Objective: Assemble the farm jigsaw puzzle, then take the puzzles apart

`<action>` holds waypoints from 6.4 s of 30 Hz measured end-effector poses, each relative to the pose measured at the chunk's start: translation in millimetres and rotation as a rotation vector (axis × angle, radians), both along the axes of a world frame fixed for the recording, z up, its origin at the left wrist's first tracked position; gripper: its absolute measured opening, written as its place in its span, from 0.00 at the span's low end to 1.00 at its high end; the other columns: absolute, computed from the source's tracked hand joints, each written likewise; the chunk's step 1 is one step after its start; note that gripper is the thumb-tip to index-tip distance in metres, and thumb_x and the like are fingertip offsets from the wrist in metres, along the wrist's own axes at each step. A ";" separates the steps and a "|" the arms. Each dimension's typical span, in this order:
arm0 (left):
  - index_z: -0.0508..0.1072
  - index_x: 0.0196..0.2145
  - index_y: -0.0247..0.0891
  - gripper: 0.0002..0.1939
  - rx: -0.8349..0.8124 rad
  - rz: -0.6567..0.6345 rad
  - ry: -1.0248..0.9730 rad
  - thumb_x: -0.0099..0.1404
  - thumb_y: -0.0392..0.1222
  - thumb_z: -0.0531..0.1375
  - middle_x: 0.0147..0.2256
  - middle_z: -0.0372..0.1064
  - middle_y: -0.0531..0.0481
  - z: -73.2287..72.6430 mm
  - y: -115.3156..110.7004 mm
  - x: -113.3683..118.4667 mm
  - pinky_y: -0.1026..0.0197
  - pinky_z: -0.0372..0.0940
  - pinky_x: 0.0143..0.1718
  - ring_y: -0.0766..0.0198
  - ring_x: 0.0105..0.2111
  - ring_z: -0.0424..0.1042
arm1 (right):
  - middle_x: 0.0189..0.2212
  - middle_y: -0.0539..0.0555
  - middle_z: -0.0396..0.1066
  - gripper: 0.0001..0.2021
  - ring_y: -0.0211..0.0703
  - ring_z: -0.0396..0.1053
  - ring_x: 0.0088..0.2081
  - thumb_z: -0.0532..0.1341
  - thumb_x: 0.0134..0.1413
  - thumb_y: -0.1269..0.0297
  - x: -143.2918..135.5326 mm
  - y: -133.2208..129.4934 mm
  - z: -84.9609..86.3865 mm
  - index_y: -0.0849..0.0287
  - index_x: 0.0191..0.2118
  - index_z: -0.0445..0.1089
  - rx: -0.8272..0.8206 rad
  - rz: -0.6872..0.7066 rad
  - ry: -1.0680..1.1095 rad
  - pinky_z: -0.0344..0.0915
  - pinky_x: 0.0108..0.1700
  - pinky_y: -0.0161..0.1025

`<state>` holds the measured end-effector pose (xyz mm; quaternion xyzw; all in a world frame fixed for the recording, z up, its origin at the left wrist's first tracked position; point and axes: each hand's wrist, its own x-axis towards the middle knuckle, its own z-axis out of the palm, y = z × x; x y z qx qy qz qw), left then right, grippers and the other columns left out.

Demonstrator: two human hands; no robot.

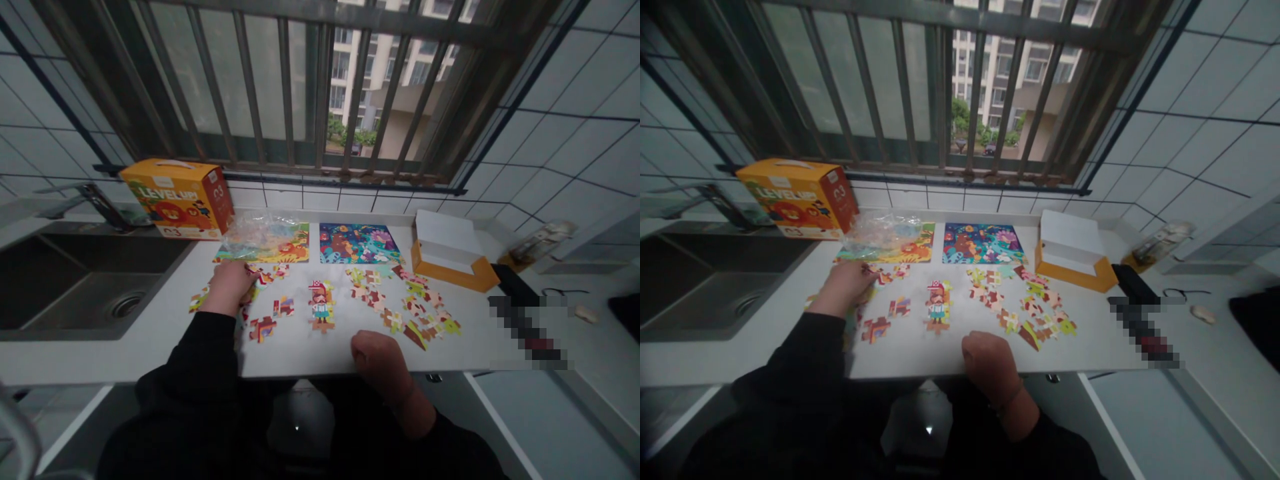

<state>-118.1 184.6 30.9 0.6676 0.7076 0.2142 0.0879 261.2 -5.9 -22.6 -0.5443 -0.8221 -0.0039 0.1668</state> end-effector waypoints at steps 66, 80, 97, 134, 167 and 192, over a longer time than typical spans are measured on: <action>0.82 0.41 0.42 0.10 0.011 -0.612 -0.257 0.71 0.44 0.61 0.39 0.82 0.47 -19.6 11.4 97.6 0.55 0.67 0.44 0.55 0.40 0.78 | 0.26 0.51 0.72 0.10 0.39 0.66 0.29 0.58 0.52 0.79 -1.8 -0.1 9.8 0.58 0.26 0.71 -0.078 -0.062 0.069 0.51 0.34 0.40; 0.82 0.43 0.42 0.11 -0.054 -0.632 -0.253 0.72 0.45 0.59 0.41 0.83 0.47 -6.7 -0.1 85.3 0.56 0.68 0.46 0.56 0.42 0.78 | 0.26 0.51 0.73 0.11 0.39 0.65 0.29 0.58 0.52 0.79 -0.2 1.1 5.3 0.57 0.27 0.72 -0.056 -0.047 0.054 0.50 0.35 0.40; 0.81 0.45 0.39 0.15 0.012 -0.457 -0.152 0.74 0.48 0.56 0.43 0.82 0.42 5.7 -3.4 47.8 0.53 0.70 0.45 0.53 0.42 0.78 | 0.26 0.51 0.72 0.11 0.39 0.65 0.29 0.58 0.51 0.80 -0.6 0.2 7.3 0.57 0.27 0.71 -0.046 -0.033 0.083 0.50 0.35 0.40; 0.80 0.51 0.30 0.35 -0.129 0.114 0.345 0.72 0.68 0.56 0.50 0.73 0.26 12.2 -170.0 -4.0 0.39 0.70 0.56 0.32 0.52 0.74 | 0.25 0.52 0.72 0.12 0.41 0.65 0.29 0.55 0.55 0.78 4.3 -4.2 3.6 0.56 0.26 0.71 -0.003 -0.025 0.048 0.52 0.35 0.39; 0.79 0.59 0.44 0.24 -0.101 -0.199 -0.232 0.74 0.57 0.56 0.44 0.83 0.46 28.9 -127.9 -1.9 0.50 0.71 0.49 0.49 0.45 0.79 | 0.25 0.52 0.72 0.12 0.40 0.65 0.29 0.56 0.55 0.78 4.1 -3.8 4.9 0.57 0.26 0.70 -0.008 -0.017 0.068 0.52 0.35 0.39; 0.80 0.44 0.40 0.23 -0.097 -0.178 0.052 0.59 0.60 0.69 0.46 0.78 0.39 4.3 -140.3 -45.9 0.46 0.69 0.54 0.42 0.50 0.75 | 0.24 0.52 0.72 0.13 0.41 0.65 0.28 0.55 0.55 0.78 5.1 -3.8 0.7 0.56 0.25 0.69 0.036 -0.005 0.069 0.53 0.34 0.40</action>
